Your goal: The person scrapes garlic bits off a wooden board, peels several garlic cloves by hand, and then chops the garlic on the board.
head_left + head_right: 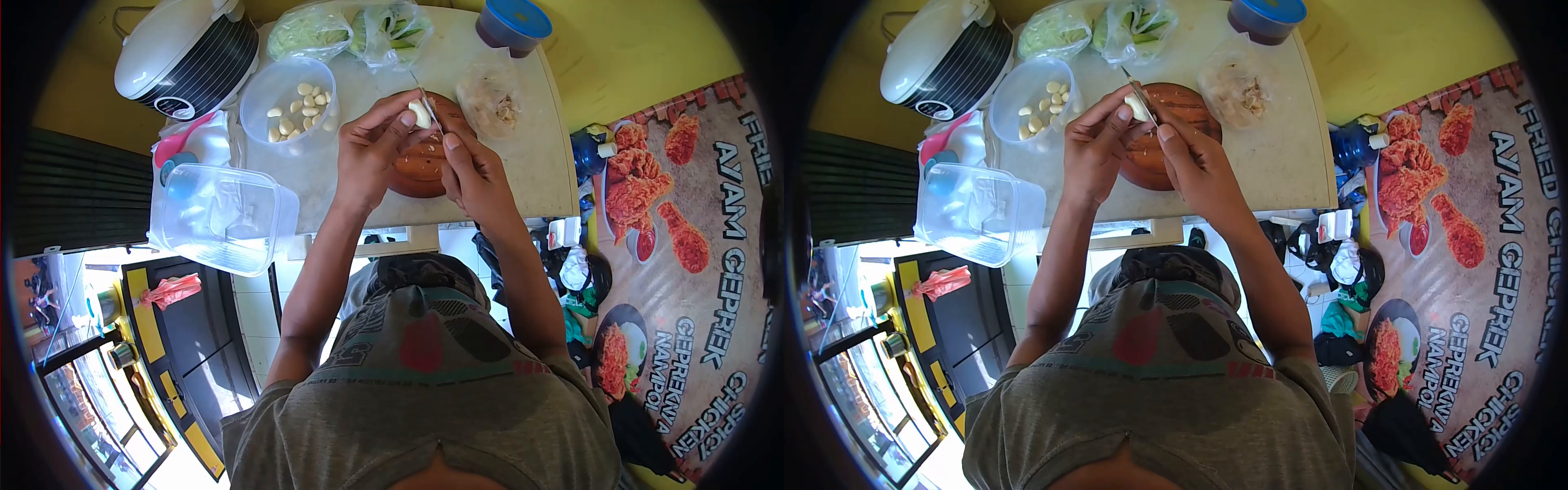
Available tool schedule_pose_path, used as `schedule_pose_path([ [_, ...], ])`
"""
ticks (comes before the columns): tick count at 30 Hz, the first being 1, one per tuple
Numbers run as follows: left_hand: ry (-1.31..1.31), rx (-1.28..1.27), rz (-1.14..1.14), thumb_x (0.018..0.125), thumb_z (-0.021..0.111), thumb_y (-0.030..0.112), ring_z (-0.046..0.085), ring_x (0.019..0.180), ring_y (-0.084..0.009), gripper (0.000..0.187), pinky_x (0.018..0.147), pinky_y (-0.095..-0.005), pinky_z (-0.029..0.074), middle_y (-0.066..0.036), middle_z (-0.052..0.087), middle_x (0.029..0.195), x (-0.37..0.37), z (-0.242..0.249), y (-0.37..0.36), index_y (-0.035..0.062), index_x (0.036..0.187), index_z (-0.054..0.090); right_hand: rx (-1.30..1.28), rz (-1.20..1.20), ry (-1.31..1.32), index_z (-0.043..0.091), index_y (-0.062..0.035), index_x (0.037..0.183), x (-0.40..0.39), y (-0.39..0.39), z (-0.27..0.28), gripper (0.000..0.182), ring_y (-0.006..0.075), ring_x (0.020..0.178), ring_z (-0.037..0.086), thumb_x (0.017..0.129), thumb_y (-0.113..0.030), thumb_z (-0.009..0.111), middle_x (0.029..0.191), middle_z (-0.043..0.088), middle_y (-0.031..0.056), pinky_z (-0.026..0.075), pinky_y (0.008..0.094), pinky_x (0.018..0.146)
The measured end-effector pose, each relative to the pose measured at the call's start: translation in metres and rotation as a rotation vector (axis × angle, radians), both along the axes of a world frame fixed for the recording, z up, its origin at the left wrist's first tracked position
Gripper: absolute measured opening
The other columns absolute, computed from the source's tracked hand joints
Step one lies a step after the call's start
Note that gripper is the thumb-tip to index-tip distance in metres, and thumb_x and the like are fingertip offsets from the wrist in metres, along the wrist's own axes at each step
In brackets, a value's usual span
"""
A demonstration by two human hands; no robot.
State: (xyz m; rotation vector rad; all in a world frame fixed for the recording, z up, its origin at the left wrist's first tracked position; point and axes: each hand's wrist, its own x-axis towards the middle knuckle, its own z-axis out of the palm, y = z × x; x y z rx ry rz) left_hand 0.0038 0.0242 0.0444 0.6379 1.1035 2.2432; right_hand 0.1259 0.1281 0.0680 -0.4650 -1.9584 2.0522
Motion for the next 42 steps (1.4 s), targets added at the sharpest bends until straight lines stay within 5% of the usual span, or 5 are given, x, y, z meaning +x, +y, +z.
schedule_pose_path([
  [5, 0.009, -0.066, 0.011, 0.097, 0.055, 0.004, 0.066, 0.098, -0.0196, 0.029, 0.086, -0.0334, 0.059, -0.014, 0.065, 0.114, 0.004, 0.004, 0.002, -0.0029, 0.125, 0.06, -0.365, 0.041, -0.007, 0.045, -0.0114, 0.145, -0.001, 0.0, 0.003, 0.044, 0.0002, 0.042, 0.031, 0.105, -0.029, 0.044, 0.053, 0.037, -0.0081, 0.027, 0.0197, 0.041],
  [12, -0.044, -0.279, 0.059, 0.093, 0.063, 0.007, 0.068, 0.088, -0.0173, 0.027, 0.078, -0.0278, 0.059, -0.013, 0.068, 0.1, 0.002, 0.004, 0.005, -0.0066, 0.117, 0.062, -0.043, -0.065, -0.06, 0.042, -0.0165, 0.147, -0.006, -0.001, -0.014, 0.046, 0.0024, 0.04, 0.032, 0.105, -0.035, 0.041, 0.049, 0.037, -0.006, 0.029, 0.0198, 0.039],
  [24, -0.213, -0.113, 0.086, 0.094, 0.061, 0.005, 0.067, 0.098, -0.0222, 0.028, 0.087, -0.0319, 0.058, -0.015, 0.066, 0.108, -0.006, -0.013, 0.005, -0.006, 0.12, 0.057, -0.795, -0.023, 0.196, 0.052, -0.0171, 0.115, 0.01, 0.024, -0.018, 0.029, 0.0067, 0.035, 0.028, 0.105, -0.04, 0.039, 0.045, 0.03, -0.005, 0.028, 0.0226, 0.042],
  [31, -0.289, -0.019, 0.043, 0.093, 0.057, -0.004, 0.064, 0.105, -0.0214, 0.026, 0.092, -0.0328, 0.057, -0.017, 0.063, 0.12, -0.002, -0.015, 0.003, -0.0061, 0.119, 0.058, -0.226, -0.596, -0.077, 0.057, -0.0014, 0.114, 0.016, 0.082, -0.03, 0.048, 0.0075, 0.041, 0.034, 0.102, -0.046, 0.045, 0.052, 0.036, -0.002, 0.029, 0.0232, 0.041],
  [42, 0.086, -0.15, 0.2, 0.085, 0.062, -0.012, 0.063, 0.109, -0.0201, 0.03, 0.09, -0.0302, 0.055, -0.014, 0.06, 0.126, 0.008, -0.014, -0.001, -0.0053, 0.115, 0.063, 0.755, -0.621, -0.281, 0.069, -0.0063, 0.101, -0.007, 0.143, -0.069, 0.024, 0.0204, 0.058, 0.058, 0.088, -0.025, 0.062, 0.065, 0.061, 0.0102, 0.046, 0.0346, 0.061],
])
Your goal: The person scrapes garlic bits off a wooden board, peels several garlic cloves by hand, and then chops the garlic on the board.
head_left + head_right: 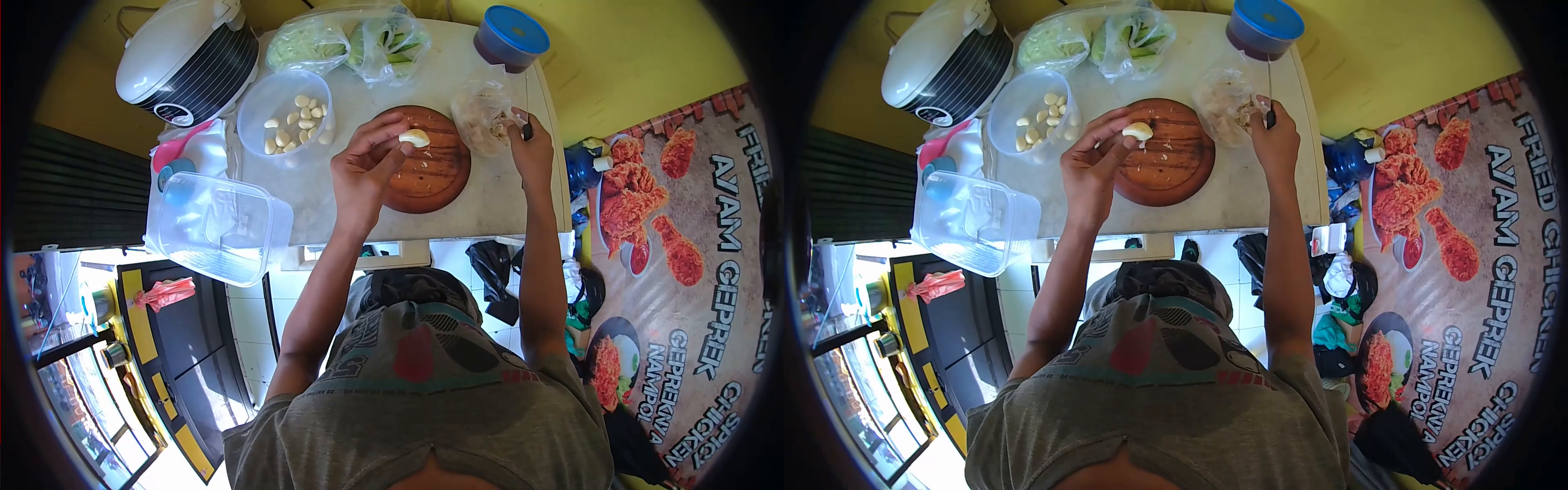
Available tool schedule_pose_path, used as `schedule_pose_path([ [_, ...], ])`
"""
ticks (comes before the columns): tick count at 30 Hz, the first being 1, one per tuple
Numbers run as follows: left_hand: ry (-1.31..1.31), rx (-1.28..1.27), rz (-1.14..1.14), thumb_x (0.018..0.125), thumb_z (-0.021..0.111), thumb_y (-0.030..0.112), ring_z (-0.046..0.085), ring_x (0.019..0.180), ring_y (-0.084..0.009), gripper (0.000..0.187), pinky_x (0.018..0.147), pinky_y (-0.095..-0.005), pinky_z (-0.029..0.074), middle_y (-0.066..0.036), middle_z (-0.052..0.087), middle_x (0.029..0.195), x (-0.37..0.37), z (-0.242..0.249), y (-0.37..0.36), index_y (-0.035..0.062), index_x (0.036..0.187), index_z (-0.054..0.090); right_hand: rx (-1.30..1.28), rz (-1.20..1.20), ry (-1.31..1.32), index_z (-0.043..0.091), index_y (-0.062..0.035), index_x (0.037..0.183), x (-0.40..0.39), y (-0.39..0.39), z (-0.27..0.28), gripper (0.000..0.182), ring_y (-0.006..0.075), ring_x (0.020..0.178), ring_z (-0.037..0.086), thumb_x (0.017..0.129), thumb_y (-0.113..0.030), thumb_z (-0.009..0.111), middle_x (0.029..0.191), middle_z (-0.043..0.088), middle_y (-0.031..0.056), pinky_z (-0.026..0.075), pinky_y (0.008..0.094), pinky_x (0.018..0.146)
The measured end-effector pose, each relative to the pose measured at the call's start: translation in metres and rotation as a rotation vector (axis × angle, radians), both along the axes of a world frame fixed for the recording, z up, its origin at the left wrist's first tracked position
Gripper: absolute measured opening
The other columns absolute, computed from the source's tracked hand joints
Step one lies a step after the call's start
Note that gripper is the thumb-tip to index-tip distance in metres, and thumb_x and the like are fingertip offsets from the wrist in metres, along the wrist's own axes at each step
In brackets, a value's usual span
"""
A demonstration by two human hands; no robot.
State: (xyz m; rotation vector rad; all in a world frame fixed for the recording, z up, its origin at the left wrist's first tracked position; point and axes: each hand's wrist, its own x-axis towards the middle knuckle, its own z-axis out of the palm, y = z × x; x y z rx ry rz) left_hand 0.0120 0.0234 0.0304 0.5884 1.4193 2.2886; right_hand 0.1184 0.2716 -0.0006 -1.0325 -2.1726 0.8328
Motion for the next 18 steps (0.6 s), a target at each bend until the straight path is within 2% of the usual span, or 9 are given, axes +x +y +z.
schedule_pose_path([
  [1, 0.031, -0.017, 0.003, 0.085, 0.062, -0.012, 0.063, 0.109, -0.0201, 0.029, 0.089, -0.0303, 0.055, -0.014, 0.06, 0.125, 0.0, 0.001, -0.001, -0.0051, 0.114, 0.064, -0.006, 0.009, -0.071, 0.069, -0.0069, 0.101, 0.0, -0.002, 0.005, 0.024, 0.0222, 0.059, 0.059, 0.088, -0.026, 0.062, 0.065, 0.061, 0.0108, 0.047, 0.0346, 0.062],
  [5, -0.002, 0.024, -0.023, 0.087, 0.062, -0.011, 0.063, 0.108, -0.0204, 0.029, 0.089, -0.03, 0.055, -0.014, 0.061, 0.123, -0.002, -0.006, -0.003, -0.0057, 0.115, 0.063, -0.045, -0.004, -0.02, 0.07, -0.0069, 0.101, 0.001, -0.01, 0.014, 0.025, 0.0231, 0.059, 0.059, 0.089, -0.027, 0.061, 0.066, 0.062, 0.0115, 0.047, 0.0343, 0.063],
  [8, -0.104, 0.062, -0.106, 0.088, 0.06, -0.01, 0.064, 0.107, -0.0208, 0.028, 0.091, -0.0321, 0.055, -0.015, 0.062, 0.12, -0.003, -0.008, -0.004, -0.0062, 0.116, 0.061, 0.079, -0.049, -0.026, 0.071, -0.0066, 0.102, 0.003, -0.015, 0.019, 0.023, 0.0221, 0.061, 0.061, 0.09, -0.024, 0.061, 0.069, 0.065, 0.0123, 0.048, 0.0341, 0.063],
  [10, -0.083, 0.093, -0.113, 0.092, 0.056, -0.008, 0.064, 0.106, -0.0247, 0.028, 0.094, -0.0408, 0.056, -0.016, 0.064, 0.114, 0.0, -0.006, -0.002, -0.0045, 0.119, 0.057, 0.097, -0.006, 0.118, 0.07, -0.0044, 0.1, 0.004, -0.017, 0.018, 0.02, 0.0228, 0.064, 0.064, 0.091, -0.02, 0.061, 0.072, 0.066, 0.0138, 0.048, 0.034, 0.063],
  [13, -0.072, 0.141, -0.134, 0.095, 0.054, -0.004, 0.065, 0.105, -0.0254, 0.026, 0.094, -0.0427, 0.056, -0.016, 0.064, 0.114, 0.0, -0.008, -0.001, -0.0045, 0.121, 0.057, 0.087, 0.016, 0.228, 0.069, -0.0034, 0.097, 0.002, -0.01, 0.012, 0.019, 0.023, 0.066, 0.065, 0.091, -0.019, 0.062, 0.075, 0.068, 0.0143, 0.048, 0.033, 0.064],
  [17, -0.203, 0.251, -0.206, 0.097, 0.053, 0.001, 0.066, 0.103, -0.0253, 0.027, 0.094, -0.0412, 0.056, -0.016, 0.064, 0.115, 0.001, -0.001, -0.001, -0.0026, 0.123, 0.056, 0.165, 0.057, 0.179, 0.07, -0.0041, 0.098, 0.0, 0.003, 0.006, 0.021, 0.0224, 0.066, 0.065, 0.092, -0.022, 0.062, 0.077, 0.07, 0.0121, 0.049, 0.0313, 0.066],
  [18, -0.227, 0.248, -0.227, 0.097, 0.053, 0.002, 0.066, 0.102, -0.0254, 0.028, 0.093, -0.0399, 0.056, -0.016, 0.064, 0.115, 0.001, -0.001, -0.001, -0.0014, 0.125, 0.055, 0.138, 0.023, 0.087, 0.07, -0.0045, 0.099, -0.001, 0.001, 0.011, 0.022, 0.0211, 0.066, 0.065, 0.093, -0.024, 0.062, 0.078, 0.07, 0.011, 0.049, 0.0306, 0.067],
])
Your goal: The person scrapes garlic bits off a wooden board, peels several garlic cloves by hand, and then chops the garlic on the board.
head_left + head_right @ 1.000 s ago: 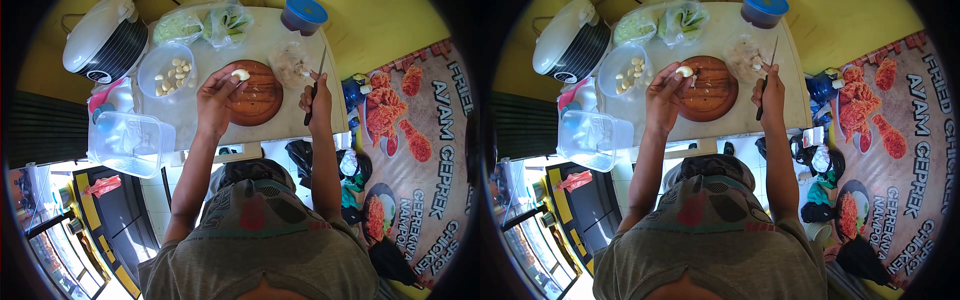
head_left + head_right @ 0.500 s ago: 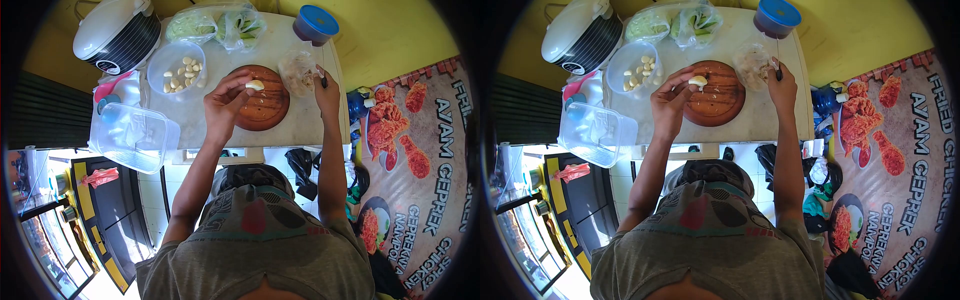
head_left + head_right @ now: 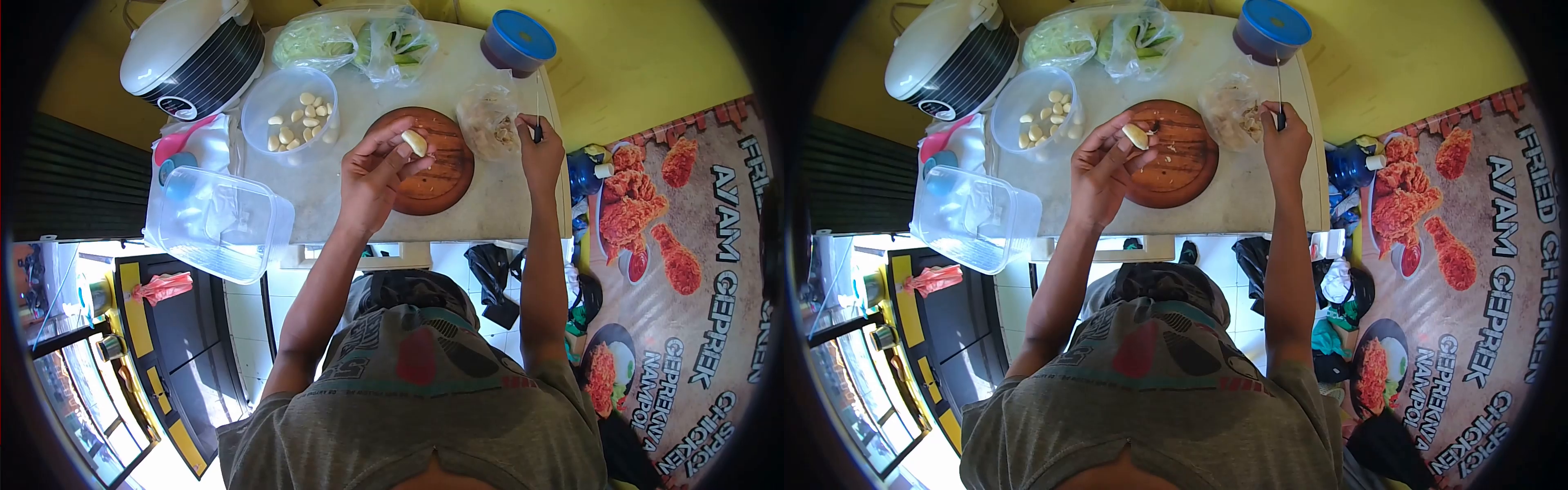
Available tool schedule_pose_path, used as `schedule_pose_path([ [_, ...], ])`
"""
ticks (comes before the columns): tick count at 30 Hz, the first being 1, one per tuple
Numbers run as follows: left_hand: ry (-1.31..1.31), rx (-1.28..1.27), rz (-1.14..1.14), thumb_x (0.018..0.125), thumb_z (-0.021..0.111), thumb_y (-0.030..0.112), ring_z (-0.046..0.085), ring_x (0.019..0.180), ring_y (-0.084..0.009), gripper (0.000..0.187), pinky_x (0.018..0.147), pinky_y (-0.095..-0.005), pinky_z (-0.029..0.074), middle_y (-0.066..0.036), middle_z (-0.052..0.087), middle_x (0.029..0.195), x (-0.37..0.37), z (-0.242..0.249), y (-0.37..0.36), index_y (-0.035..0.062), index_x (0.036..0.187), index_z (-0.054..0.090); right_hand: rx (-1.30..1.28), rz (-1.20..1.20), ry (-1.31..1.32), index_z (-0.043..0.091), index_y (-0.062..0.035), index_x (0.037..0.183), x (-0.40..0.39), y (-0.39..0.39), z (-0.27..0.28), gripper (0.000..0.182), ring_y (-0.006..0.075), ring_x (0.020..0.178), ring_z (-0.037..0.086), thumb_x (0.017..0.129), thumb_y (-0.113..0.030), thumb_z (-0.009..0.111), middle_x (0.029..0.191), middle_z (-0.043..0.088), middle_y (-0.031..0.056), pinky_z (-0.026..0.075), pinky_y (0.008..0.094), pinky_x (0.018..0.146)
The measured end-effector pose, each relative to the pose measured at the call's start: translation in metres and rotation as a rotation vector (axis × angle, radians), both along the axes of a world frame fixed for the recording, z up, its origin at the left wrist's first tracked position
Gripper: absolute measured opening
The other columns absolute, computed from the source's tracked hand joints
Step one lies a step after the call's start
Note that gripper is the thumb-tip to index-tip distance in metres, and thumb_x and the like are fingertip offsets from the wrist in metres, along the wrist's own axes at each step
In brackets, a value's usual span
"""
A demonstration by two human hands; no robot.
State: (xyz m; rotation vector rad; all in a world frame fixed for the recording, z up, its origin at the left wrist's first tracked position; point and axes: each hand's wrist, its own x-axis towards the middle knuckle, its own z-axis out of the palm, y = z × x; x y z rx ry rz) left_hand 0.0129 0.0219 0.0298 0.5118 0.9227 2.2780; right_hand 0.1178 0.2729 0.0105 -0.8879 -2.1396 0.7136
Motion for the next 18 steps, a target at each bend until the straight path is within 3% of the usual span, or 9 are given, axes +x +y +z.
schedule_pose_path([
  [2, -0.02, -0.003, -0.02, 0.098, 0.053, 0.003, 0.066, 0.102, -0.0255, 0.029, 0.092, -0.0386, 0.056, -0.016, 0.064, 0.116, -0.002, -0.001, -0.001, -0.0002, 0.126, 0.055, -0.027, -0.035, -0.089, 0.07, -0.0048, 0.1, -0.002, -0.006, 0.01, 0.024, 0.0198, 0.066, 0.064, 0.094, -0.026, 0.062, 0.079, 0.071, 0.01, 0.049, 0.03, 0.068],
  [5, -0.103, 0.046, -0.088, 0.098, 0.053, 0.004, 0.066, 0.103, -0.0249, 0.03, 0.089, -0.0337, 0.057, -0.016, 0.064, 0.117, -0.005, -0.007, -0.003, 0.001, 0.128, 0.054, -0.062, 0.02, 0.078, 0.069, -0.0055, 0.108, 0.0, -0.024, 0.021, 0.027, 0.0182, 0.064, 0.062, 0.096, -0.027, 0.058, 0.077, 0.071, 0.0102, 0.048, 0.031, 0.067],
  [7, -0.202, 0.047, -0.137, 0.098, 0.054, 0.005, 0.065, 0.104, -0.024, 0.031, 0.087, -0.0301, 0.058, -0.015, 0.063, 0.118, -0.004, -0.009, -0.004, 0.001, 0.128, 0.053, -0.379, 0.309, 0.189, 0.06, -0.0078, 0.128, 0.01, -0.039, 0.027, 0.036, 0.0152, 0.064, 0.06, 0.099, -0.027, 0.053, 0.077, 0.07, 0.0103, 0.049, 0.0312, 0.066],
  [8, -0.202, 0.046, -0.133, 0.098, 0.054, 0.005, 0.065, 0.104, -0.024, 0.031, 0.087, -0.0301, 0.058, -0.015, 0.063, 0.118, -0.003, -0.009, -0.004, 0.001, 0.128, 0.053, -0.38, 0.313, 0.189, 0.06, -0.0078, 0.128, 0.013, -0.053, 0.031, 0.036, 0.0152, 0.064, 0.06, 0.099, -0.027, 0.053, 0.077, 0.07, 0.0103, 0.049, 0.0312, 0.066],
  [10, -0.315, 0.101, -0.182, 0.097, 0.055, 0.003, 0.066, 0.103, -0.0254, 0.027, 0.086, -0.0323, 0.059, -0.012, 0.064, 0.112, -0.001, -0.008, -0.004, 0.0012, 0.124, 0.056, -0.242, 0.521, 0.079, 0.045, -0.0121, 0.144, 0.012, -0.094, 0.045, 0.048, 0.0186, 0.061, 0.06, 0.099, -0.026, 0.052, 0.08, 0.07, 0.0108, 0.048, 0.0313, 0.062],
  [13, -0.352, 0.186, -0.23, 0.097, 0.054, 0.002, 0.066, 0.104, -0.0253, 0.028, 0.086, -0.0325, 0.059, -0.013, 0.064, 0.112, 0.002, -0.013, -0.004, 0.0013, 0.124, 0.055, -0.081, 0.707, 0.018, 0.04, -0.0164, 0.148, 0.013, -0.122, 0.059, 0.054, 0.0248, 0.056, 0.059, 0.098, -0.03, 0.055, 0.085, 0.07, 0.0135, 0.049, 0.0325, 0.058],
  [18, -0.313, 0.131, -0.259, 0.096, 0.053, 0.0, 0.067, 0.102, -0.0229, 0.026, 0.085, -0.0323, 0.06, -0.014, 0.064, 0.111, 0.004, -0.005, -0.004, 0.0016, 0.122, 0.056, 0.072, 0.727, 0.058, 0.043, -0.0201, 0.146, 0.009, -0.126, 0.055, 0.055, 0.0284, 0.052, 0.057, 0.095, -0.034, 0.059, 0.088, 0.069, 0.0157, 0.048, 0.0352, 0.052],
])
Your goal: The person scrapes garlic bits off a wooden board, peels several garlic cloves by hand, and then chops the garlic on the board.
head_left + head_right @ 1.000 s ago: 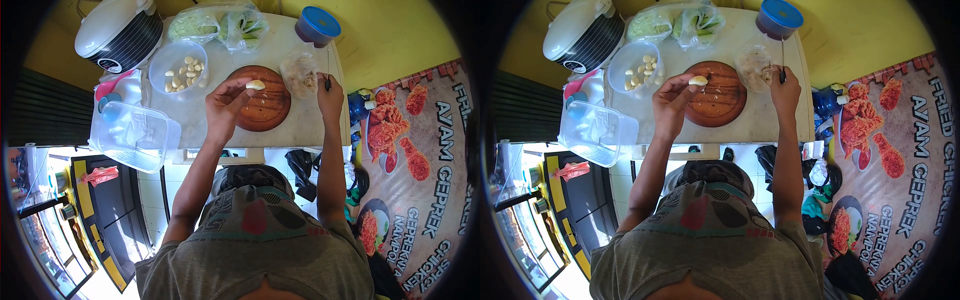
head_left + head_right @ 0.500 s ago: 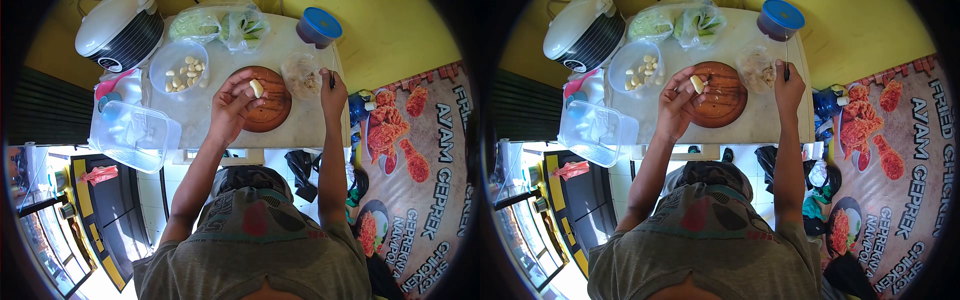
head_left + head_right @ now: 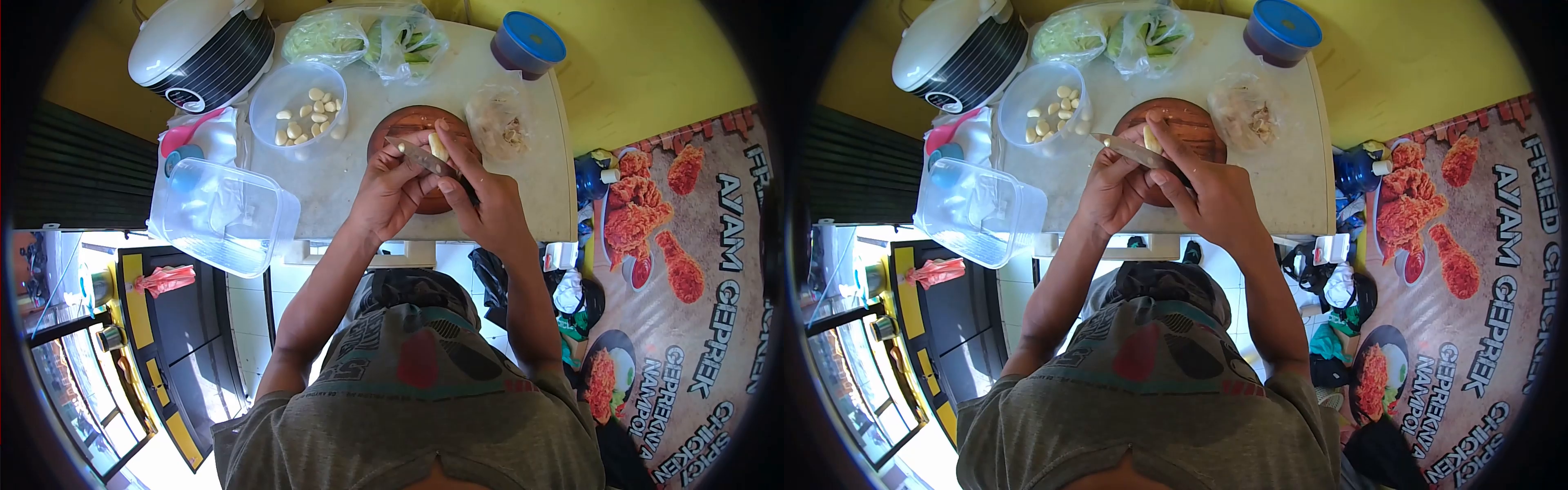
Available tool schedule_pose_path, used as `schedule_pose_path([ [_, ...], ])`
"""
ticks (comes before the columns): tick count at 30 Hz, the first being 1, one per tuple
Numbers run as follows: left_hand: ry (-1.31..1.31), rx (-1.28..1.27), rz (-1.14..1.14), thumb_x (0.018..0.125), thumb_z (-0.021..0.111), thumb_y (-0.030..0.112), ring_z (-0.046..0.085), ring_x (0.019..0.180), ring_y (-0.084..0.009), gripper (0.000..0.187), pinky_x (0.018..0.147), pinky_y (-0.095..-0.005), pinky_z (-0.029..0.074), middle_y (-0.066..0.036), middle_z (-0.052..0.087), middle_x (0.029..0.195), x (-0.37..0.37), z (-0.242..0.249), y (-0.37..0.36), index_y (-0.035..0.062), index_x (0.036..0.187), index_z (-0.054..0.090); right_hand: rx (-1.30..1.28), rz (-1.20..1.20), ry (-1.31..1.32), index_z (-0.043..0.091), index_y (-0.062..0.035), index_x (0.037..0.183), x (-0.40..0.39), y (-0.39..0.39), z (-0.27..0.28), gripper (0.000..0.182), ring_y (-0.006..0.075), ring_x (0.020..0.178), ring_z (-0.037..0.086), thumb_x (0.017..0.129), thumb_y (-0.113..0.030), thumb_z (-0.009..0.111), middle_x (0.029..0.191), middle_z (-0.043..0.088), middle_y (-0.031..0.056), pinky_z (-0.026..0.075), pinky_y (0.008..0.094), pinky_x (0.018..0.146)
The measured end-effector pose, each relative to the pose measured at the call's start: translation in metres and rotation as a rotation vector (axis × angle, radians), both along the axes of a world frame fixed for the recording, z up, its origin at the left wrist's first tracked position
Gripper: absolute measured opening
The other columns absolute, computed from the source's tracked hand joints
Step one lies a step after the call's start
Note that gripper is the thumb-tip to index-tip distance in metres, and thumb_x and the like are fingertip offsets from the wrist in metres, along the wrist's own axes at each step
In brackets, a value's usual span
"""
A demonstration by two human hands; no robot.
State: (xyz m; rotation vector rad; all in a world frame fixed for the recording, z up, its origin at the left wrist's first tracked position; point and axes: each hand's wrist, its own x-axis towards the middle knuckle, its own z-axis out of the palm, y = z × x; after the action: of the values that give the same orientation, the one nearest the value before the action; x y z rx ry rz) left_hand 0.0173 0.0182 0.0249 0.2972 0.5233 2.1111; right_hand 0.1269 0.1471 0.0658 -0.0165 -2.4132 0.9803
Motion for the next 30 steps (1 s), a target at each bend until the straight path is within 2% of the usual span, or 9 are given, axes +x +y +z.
schedule_pose_path([
  [5, 0.074, 0.005, -0.006, 0.095, 0.058, 0.007, 0.066, 0.101, -0.0199, 0.034, 0.087, -0.0327, 0.058, -0.012, 0.065, 0.112, -0.001, -0.007, 0.001, -0.0012, 0.128, 0.053, 0.053, -0.028, -0.018, 0.049, -0.0227, 0.143, 0.002, 0.001, 0.003, 0.05, 0.0257, 0.051, 0.058, 0.095, -0.032, 0.059, 0.086, 0.069, 0.0146, 0.046, 0.0343, 0.05],
  [7, 0.049, 0.014, 0.047, 0.096, 0.056, 0.002, 0.067, 0.098, -0.0194, 0.02, 0.087, -0.0327, 0.059, -0.011, 0.066, 0.109, 0.001, -0.003, 0.003, 0.0006, 0.115, 0.06, 0.028, -0.064, -0.246, 0.049, -0.0147, 0.142, 0.006, 0.001, 0.013, 0.048, 0.0219, 0.069, 0.067, 0.095, -0.017, 0.059, 0.117, 0.067, 0.0141, 0.05, 0.0279, 0.064],
  [10, 0.068, -0.032, 0.049, 0.095, 0.058, 0.002, 0.066, 0.098, -0.0183, 0.018, 0.087, -0.0313, 0.059, -0.009, 0.066, 0.106, 0.001, -0.001, 0.003, 0.0005, 0.113, 0.061, -0.078, -0.062, -0.104, 0.053, -0.0227, 0.14, 0.004, 0.003, 0.001, 0.044, 0.0225, 0.052, 0.059, 0.096, -0.027, 0.058, 0.095, 0.07, 0.0158, 0.046, 0.03, 0.051],
  [13, 0.066, -0.037, 0.025, 0.095, 0.058, 0.002, 0.066, 0.098, -0.0181, 0.019, 0.086, -0.0307, 0.058, -0.01, 0.066, 0.106, 0.003, 0.011, 0.002, 0.0011, 0.114, 0.061, -0.23, 0.021, 0.217, 0.051, -0.0218, 0.141, -0.01, 0.001, -0.012, 0.045, 0.0222, 0.054, 0.061, 0.097, -0.027, 0.058, 0.105, 0.069, 0.0173, 0.047, 0.0289, 0.054],
  [17, 0.071, -0.016, 0.027, 0.095, 0.057, 0.002, 0.066, 0.098, -0.0183, 0.023, 0.086, -0.0301, 0.058, -0.01, 0.066, 0.106, -0.002, 0.002, 0.001, 0.0005, 0.118, 0.06, -0.194, 0.046, 0.092, 0.049, -0.0204, 0.143, 0.003, -0.003, 0.004, 0.047, 0.0239, 0.056, 0.062, 0.097, -0.029, 0.058, 0.113, 0.068, 0.0179, 0.049, 0.0303, 0.056],
  [20, 0.056, 0.001, 0.027, 0.095, 0.057, 0.003, 0.067, 0.097, -0.0187, 0.025, 0.086, -0.0301, 0.059, -0.01, 0.066, 0.105, -0.001, 0.005, 0.001, -0.0004, 0.12, 0.058, -0.034, 0.013, -0.029, 0.047, -0.0199, 0.144, 0.006, 0.0, 0.005, 0.05, 0.0246, 0.054, 0.06, 0.097, -0.031, 0.057, 0.104, 0.069, 0.0171, 0.049, 0.0323, 0.055],
  [25, 0.103, -0.122, 0.074, 0.095, 0.058, 0.006, 0.068, 0.095, -0.0197, 0.03, 0.082, -0.0307, 0.059, -0.011, 0.066, 0.108, 0.0, 0.003, 0.001, -0.0022, 0.124, 0.056, 0.083, -0.033, -0.075, 0.047, -0.0215, 0.144, 0.007, 0.003, 0.005, 0.051, 0.0236, 0.047, 0.055, 0.096, -0.032, 0.059, 0.064, 0.063, 0.0082, 0.046, 0.0334, 0.05],
  [29, 0.085, -0.137, 0.075, 0.095, 0.057, 0.005, 0.068, 0.095, -0.0197, 0.029, 0.081, -0.0306, 0.059, -0.011, 0.066, 0.108, 0.0, 0.005, 0.0, -0.0021, 0.123, 0.056, 0.1, -0.039, -0.076, 0.047, -0.0215, 0.144, 0.008, 0.003, 0.008, 0.051, 0.0234, 0.047, 0.055, 0.095, -0.031, 0.059, 0.059, 0.06, 0.0063, 0.045, 0.0327, 0.049],
  [30, 0.102, -0.15, 0.072, 0.095, 0.057, 0.005, 0.068, 0.095, -0.0196, 0.028, 0.082, -0.0306, 0.059, -0.011, 0.066, 0.108, -0.001, 0.004, 0.0, -0.002, 0.123, 0.057, 0.122, -0.042, -0.127, 0.048, -0.0196, 0.143, 0.009, 0.004, 0.01, 0.049, 0.0244, 0.052, 0.057, 0.096, -0.027, 0.059, 0.088, 0.064, 0.0085, 0.047, 0.0321, 0.054],
])
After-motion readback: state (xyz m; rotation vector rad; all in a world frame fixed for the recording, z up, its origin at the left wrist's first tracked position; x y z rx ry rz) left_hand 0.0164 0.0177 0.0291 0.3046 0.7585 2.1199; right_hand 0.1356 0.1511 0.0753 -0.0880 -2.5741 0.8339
